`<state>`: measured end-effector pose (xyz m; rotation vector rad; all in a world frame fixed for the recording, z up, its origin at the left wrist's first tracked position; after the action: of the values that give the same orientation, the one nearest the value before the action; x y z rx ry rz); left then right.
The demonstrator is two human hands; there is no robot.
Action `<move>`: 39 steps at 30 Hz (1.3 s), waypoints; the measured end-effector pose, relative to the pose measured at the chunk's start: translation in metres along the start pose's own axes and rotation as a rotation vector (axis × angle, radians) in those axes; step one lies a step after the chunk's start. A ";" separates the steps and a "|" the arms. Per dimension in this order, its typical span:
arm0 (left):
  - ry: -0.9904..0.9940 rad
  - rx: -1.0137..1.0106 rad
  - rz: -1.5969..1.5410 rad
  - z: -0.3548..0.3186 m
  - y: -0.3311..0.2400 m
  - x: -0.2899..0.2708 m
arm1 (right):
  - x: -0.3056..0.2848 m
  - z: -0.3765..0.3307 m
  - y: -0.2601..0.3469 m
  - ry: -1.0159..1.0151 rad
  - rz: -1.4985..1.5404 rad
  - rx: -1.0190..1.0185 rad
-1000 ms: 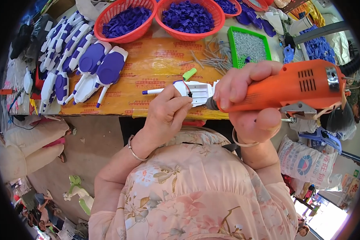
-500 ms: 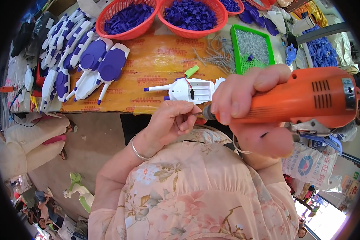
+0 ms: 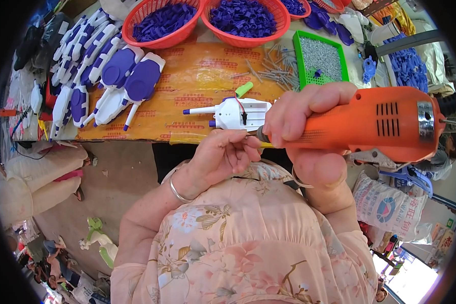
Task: Assembling plastic toy guns by fitting components together and applying hot glue.
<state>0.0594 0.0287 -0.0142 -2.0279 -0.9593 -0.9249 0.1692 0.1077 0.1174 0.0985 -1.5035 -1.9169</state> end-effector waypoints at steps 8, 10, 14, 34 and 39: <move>0.059 0.002 -0.060 0.002 0.001 -0.001 | -0.006 0.002 0.001 0.043 -0.015 0.006; 0.071 0.009 -0.080 0.002 0.001 -0.001 | -0.008 0.002 0.002 0.064 -0.026 0.027; 0.082 0.000 -0.110 0.003 0.002 -0.003 | -0.008 0.000 0.002 0.026 -0.016 0.087; -0.296 0.901 1.354 -0.032 -0.041 0.015 | -0.034 0.008 -0.034 -0.059 -0.072 -0.060; -0.257 1.101 1.811 -0.021 -0.050 0.025 | -0.045 0.006 -0.049 -0.088 -0.198 -0.007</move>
<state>0.0237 0.0442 0.0309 -1.1642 0.4479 0.7382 0.1779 0.1420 0.0608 0.1668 -1.5961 -2.1063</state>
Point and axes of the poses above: each hand's wrist, its own z-axis towards the middle knuckle, its own x-axis out of the palm, y = z × x, the point moved 3 cm from there along z, towards the middle knuckle, and after that the axes turned 3 degrees about -y, right-handed, at the moved point
